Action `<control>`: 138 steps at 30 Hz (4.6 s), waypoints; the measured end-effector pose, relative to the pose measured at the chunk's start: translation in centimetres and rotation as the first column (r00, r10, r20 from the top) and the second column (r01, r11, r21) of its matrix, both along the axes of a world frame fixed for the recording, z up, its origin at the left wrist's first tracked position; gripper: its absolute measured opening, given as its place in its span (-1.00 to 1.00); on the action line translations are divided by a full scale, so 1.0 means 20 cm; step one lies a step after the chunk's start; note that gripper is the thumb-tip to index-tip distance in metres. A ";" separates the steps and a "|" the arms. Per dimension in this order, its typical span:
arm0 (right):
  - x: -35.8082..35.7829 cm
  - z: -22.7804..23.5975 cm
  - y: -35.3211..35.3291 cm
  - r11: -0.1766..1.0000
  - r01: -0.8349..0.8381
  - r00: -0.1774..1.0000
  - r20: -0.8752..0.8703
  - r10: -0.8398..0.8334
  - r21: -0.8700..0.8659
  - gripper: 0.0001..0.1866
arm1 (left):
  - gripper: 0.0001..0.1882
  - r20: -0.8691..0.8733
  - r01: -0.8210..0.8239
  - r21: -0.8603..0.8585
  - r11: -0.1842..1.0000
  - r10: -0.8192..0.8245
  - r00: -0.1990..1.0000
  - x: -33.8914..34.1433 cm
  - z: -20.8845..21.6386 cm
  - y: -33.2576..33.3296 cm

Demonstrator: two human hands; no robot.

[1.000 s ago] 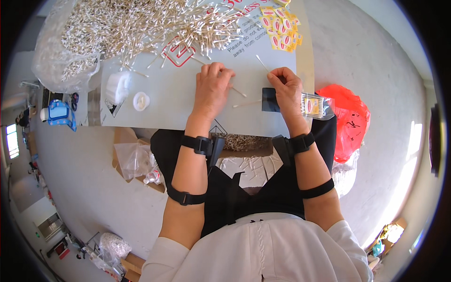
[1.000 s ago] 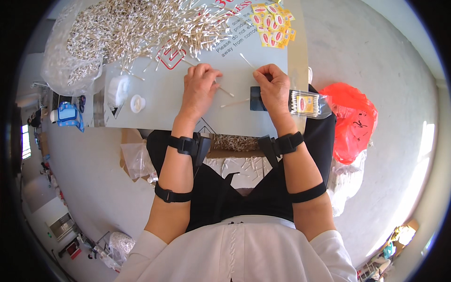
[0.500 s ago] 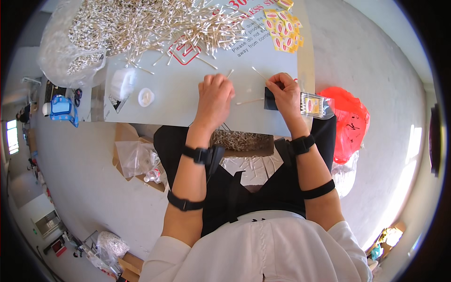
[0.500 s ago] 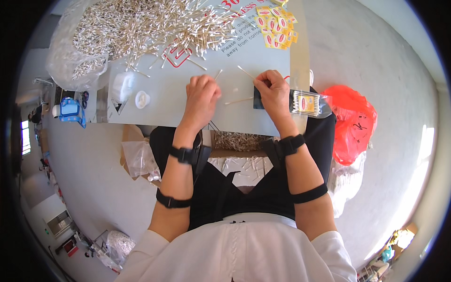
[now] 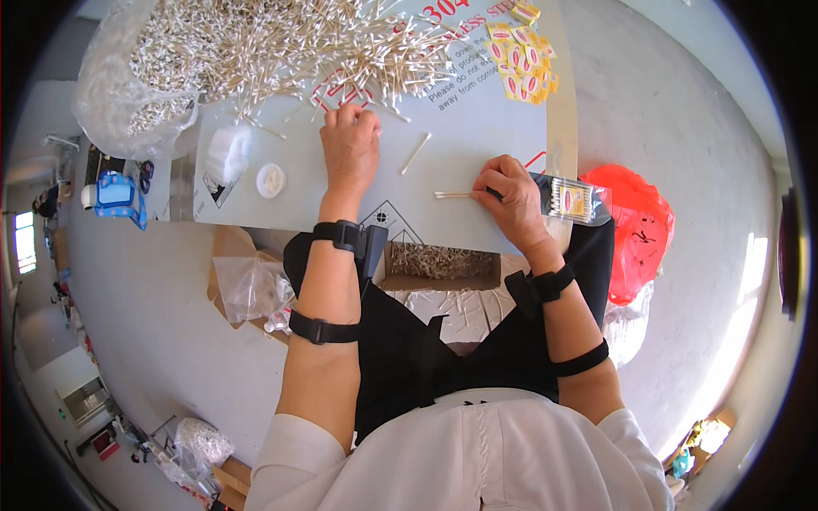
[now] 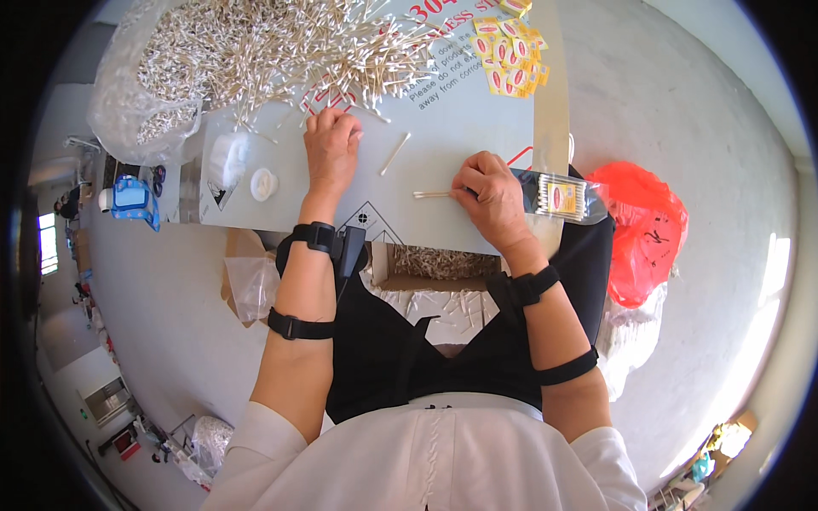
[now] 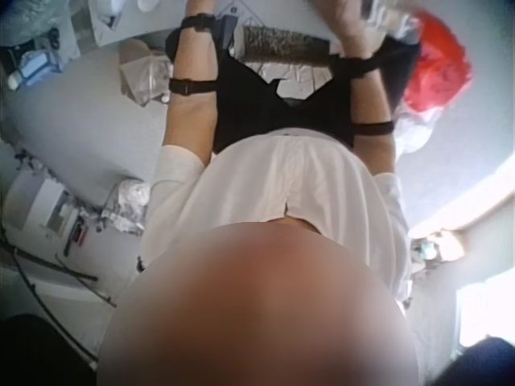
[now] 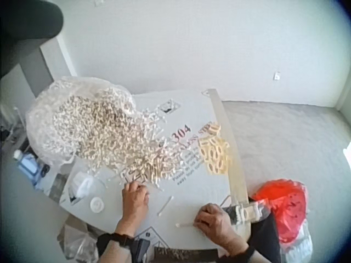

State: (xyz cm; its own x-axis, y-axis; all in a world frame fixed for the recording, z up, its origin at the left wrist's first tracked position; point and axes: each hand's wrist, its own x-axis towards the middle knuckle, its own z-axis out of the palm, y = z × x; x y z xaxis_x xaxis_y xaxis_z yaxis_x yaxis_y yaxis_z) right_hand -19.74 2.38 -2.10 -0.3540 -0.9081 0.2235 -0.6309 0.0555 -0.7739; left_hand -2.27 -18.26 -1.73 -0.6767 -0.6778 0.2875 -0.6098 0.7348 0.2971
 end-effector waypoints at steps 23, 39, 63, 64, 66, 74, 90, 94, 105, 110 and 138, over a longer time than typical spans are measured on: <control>-0.08 0.05 -0.20 0.966 0.239 0.919 0.298 -0.257 0.096 -0.76 | -0.62 -0.086 -0.058 0.063 0.996 0.063 0.994 -0.28 -0.06 0.15; -0.09 0.01 -0.87 0.930 0.310 0.870 -0.453 -0.193 0.199 -0.80 | -0.41 -0.357 0.052 0.181 0.982 0.016 0.934 -0.13 -0.14 0.30; -0.19 0.05 -0.22 0.973 0.064 0.899 -0.437 0.041 0.223 -0.97 | -0.74 -0.093 -0.001 0.152 0.988 0.015 0.996 -0.09 -0.01 0.29; -0.18 0.04 -0.22 0.973 0.059 0.900 -0.434 0.045 0.223 -0.97 | -0.74 -0.089 -0.006 0.153 0.988 0.020 0.996 -0.07 -0.02 0.31; -0.17 0.05 -0.22 0.984 -0.025 0.877 -0.469 0.107 0.177 -0.94 | -0.79 -0.204 0.124 0.119 0.985 -0.098 0.974 -0.05 -0.03 0.33; -0.15 0.05 -0.22 0.989 0.023 0.955 -0.296 0.021 0.144 -0.82 | -0.52 -0.255 0.193 0.121 0.974 -0.158 0.954 -0.17 0.02 0.39; -0.14 -0.02 -0.23 0.997 0.031 0.943 -0.332 -0.004 0.075 -0.84 | -0.26 0.168 0.065 -0.075 0.995 -0.052 0.984 -0.08 -0.10 0.05; -0.14 -0.01 -0.20 0.994 -0.020 0.963 -0.265 0.049 0.111 -0.86 | -0.33 -0.117 0.138 -0.050 0.989 -0.143 0.983 -0.10 -0.06 0.13; -0.17 0.03 -0.14 0.988 0.040 0.999 0.023 -0.043 0.146 -0.87 | -0.68 -0.222 0.158 0.033 0.987 -0.147 0.964 -0.15 -0.04 0.40; -0.13 0.00 -0.17 0.989 0.085 0.991 -0.113 -0.071 0.124 -0.87 | -0.72 -0.226 0.181 0.034 0.983 -0.169 0.959 -0.15 -0.08 0.42; -0.08 -0.02 -0.09 0.994 0.062 0.982 -0.185 -0.044 0.090 -0.94 | -0.48 -0.104 0.122 0.042 0.992 -0.118 0.988 -0.16 -0.02 0.61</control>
